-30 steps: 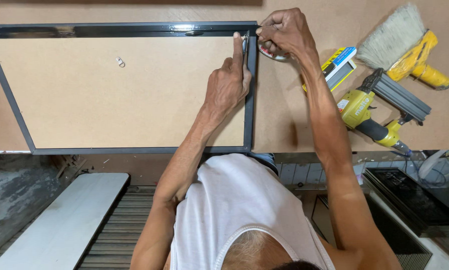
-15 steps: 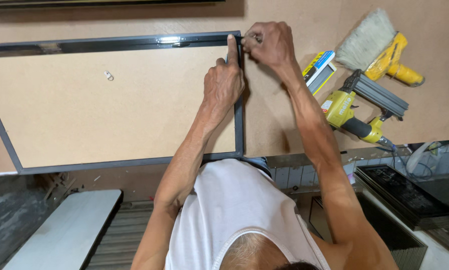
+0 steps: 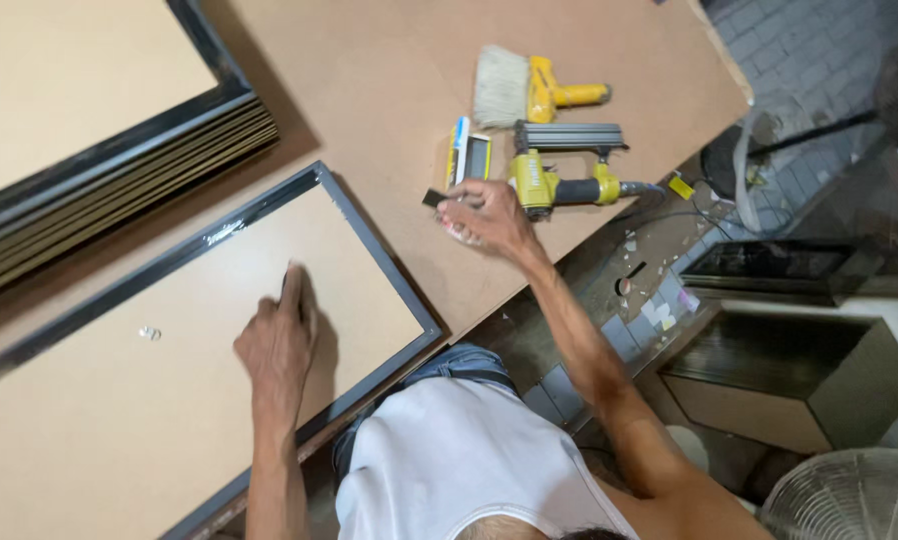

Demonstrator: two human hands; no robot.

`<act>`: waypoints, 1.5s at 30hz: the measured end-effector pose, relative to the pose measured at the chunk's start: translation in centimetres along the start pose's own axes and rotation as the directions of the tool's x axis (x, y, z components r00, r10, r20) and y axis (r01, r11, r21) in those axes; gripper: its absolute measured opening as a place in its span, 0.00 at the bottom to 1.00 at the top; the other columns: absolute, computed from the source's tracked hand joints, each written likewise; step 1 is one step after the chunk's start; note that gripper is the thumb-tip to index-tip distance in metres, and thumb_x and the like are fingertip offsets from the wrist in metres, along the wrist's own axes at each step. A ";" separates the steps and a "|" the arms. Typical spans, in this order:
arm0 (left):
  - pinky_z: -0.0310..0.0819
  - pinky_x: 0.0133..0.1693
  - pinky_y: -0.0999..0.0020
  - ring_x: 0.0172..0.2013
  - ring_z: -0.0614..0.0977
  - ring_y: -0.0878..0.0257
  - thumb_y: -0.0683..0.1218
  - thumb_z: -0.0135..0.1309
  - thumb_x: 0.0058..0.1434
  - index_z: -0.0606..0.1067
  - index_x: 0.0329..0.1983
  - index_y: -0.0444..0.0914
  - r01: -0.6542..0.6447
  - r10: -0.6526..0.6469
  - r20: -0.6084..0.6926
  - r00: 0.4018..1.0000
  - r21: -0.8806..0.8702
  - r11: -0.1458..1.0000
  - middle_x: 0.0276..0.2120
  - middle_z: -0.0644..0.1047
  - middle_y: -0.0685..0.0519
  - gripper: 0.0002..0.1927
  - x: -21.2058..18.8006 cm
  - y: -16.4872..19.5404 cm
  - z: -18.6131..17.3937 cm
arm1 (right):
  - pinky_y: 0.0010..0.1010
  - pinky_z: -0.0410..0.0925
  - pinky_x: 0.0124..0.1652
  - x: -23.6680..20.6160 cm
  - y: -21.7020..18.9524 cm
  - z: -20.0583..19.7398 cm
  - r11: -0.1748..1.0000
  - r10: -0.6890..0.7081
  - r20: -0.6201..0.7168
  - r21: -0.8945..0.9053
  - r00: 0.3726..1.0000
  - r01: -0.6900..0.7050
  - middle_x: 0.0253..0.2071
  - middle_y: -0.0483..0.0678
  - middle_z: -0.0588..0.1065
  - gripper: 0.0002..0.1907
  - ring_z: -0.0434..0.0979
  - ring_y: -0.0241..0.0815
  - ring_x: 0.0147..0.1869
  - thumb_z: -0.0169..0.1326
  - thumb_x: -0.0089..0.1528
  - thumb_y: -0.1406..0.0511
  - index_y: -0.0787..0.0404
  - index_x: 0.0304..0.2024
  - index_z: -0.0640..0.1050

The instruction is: The person applies black tape along the edges of a rectangular frame, pressing it down with fingers and smoothing it with a utility knife. They repeat this process on multiple frames, stacking completed units on the table.

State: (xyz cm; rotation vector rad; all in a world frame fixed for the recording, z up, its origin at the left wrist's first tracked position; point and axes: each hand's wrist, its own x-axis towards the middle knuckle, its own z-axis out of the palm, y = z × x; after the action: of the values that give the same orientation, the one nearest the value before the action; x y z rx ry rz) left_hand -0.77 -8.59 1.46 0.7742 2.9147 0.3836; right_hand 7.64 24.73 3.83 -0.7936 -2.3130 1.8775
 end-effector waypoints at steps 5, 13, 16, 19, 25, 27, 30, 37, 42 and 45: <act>0.77 0.25 0.58 0.34 0.83 0.52 0.58 0.54 0.65 0.76 0.59 0.49 -0.066 0.057 0.094 0.994 0.088 0.994 0.34 0.81 0.47 0.21 -4.7 -4.1 -2.6 | 0.20 0.63 0.20 -6.6 1.4 2.9 0.989 0.071 -0.072 0.134 0.995 -0.061 0.29 0.48 0.81 0.14 0.71 0.28 0.22 0.63 0.61 0.66 0.70 0.45 0.81; 0.78 0.51 0.60 0.49 0.84 0.53 0.51 0.67 0.56 0.81 0.49 0.34 -0.218 0.287 -0.062 0.956 -0.803 0.555 0.47 0.82 0.45 0.22 -0.7 1.4 -3.3 | 0.19 0.66 0.24 -13.5 -2.1 8.6 0.942 -0.006 -0.025 0.335 1.000 0.014 0.32 0.47 0.78 0.20 0.73 0.28 0.27 0.62 0.60 0.70 0.71 0.54 0.76; 0.78 0.53 0.66 0.50 0.84 0.59 0.47 0.68 0.56 0.79 0.51 0.31 -0.135 0.333 -0.040 0.942 -0.954 0.267 0.48 0.82 0.45 0.22 0.3 3.7 -2.0 | 0.20 0.69 0.27 -14.0 -2.4 10.4 0.924 -0.029 -0.012 0.382 1.000 0.031 0.35 0.48 0.79 0.20 0.75 0.29 0.30 0.61 0.62 0.71 0.72 0.55 0.75; 0.79 0.46 0.70 0.41 0.83 0.64 0.43 0.69 0.55 0.80 0.48 0.30 0.041 0.267 0.097 0.959 -0.978 0.207 0.39 0.83 0.48 0.19 0.1 4.6 -0.6 | 0.20 0.70 0.28 -13.7 -2.0 11.2 0.928 -0.039 -0.005 0.370 0.999 0.039 0.35 0.49 0.79 0.19 0.75 0.30 0.31 0.61 0.63 0.71 0.72 0.56 0.74; 0.78 0.36 0.73 0.31 0.83 0.67 0.40 0.66 0.59 0.84 0.38 0.32 0.131 0.078 0.156 0.985 -0.958 0.254 0.32 0.85 0.50 0.07 1.8 5.0 1.6 | 0.22 0.73 0.30 -12.7 -0.6 11.4 0.949 -0.064 0.023 0.312 0.998 0.053 0.36 0.49 0.79 0.29 0.78 0.33 0.32 0.59 0.64 0.71 0.72 0.66 0.67; 0.80 0.34 0.73 0.30 0.83 0.66 0.41 0.65 0.59 0.85 0.36 0.34 0.105 -0.006 0.109 0.994 -0.937 0.333 0.33 0.85 0.51 0.04 4.3 4.0 2.4 | 0.23 0.74 0.32 -13.3 -0.1 12.0 0.949 -0.132 0.021 0.290 0.991 0.121 0.36 0.50 0.79 0.33 0.79 0.34 0.33 0.57 0.65 0.71 0.73 0.70 0.62; 0.76 0.50 0.58 0.31 0.85 0.66 0.42 0.65 0.57 0.85 0.32 0.39 -0.054 -0.162 -0.152 0.975 -0.868 0.494 0.32 0.84 0.54 0.02 10.1 1.4 4.4 | 0.25 0.76 0.34 -15.4 1.1 13.2 0.950 -0.219 -0.030 0.220 0.975 0.220 0.33 0.52 0.80 0.34 0.81 0.36 0.33 0.56 0.66 0.72 0.74 0.72 0.59; 0.66 0.53 0.55 0.43 0.75 0.58 0.43 0.70 0.52 0.87 0.31 0.40 -0.255 -0.071 -0.458 0.886 -0.611 0.749 0.35 0.82 0.56 0.04 16.4 -0.4 9.4 | 0.26 0.77 0.37 -13.5 4.4 13.6 0.934 -0.181 -0.079 0.299 0.980 0.196 0.35 0.53 0.81 0.31 0.81 0.37 0.35 0.54 0.68 0.72 0.72 0.71 0.60; 0.68 0.47 0.60 0.42 0.73 0.58 0.47 0.73 0.51 0.87 0.35 0.43 -0.264 -0.028 -0.467 0.884 -0.546 0.795 0.38 0.80 0.57 0.09 17.3 -0.6 10.2 | 0.25 0.76 0.35 -12.3 4.7 13.2 0.944 -0.141 -0.083 0.290 0.986 0.160 0.35 0.53 0.81 0.30 0.81 0.36 0.33 0.55 0.68 0.72 0.71 0.70 0.61; 0.68 0.48 0.60 0.44 0.73 0.59 0.49 0.74 0.49 0.87 0.40 0.42 -0.236 -0.043 -0.481 0.876 -0.504 0.831 0.40 0.80 0.55 0.16 17.4 -0.6 9.7 | 0.25 0.76 0.35 -12.1 4.5 13.1 0.941 -0.137 -0.079 0.302 0.987 0.155 0.34 0.54 0.80 0.30 0.81 0.37 0.33 0.55 0.68 0.72 0.71 0.70 0.61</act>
State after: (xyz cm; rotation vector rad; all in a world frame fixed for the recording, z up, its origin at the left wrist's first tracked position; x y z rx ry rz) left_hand -14.57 1.74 -8.63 0.8186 2.8931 1.5508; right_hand 15.04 8.38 -0.46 -0.6097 -1.9173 2.0468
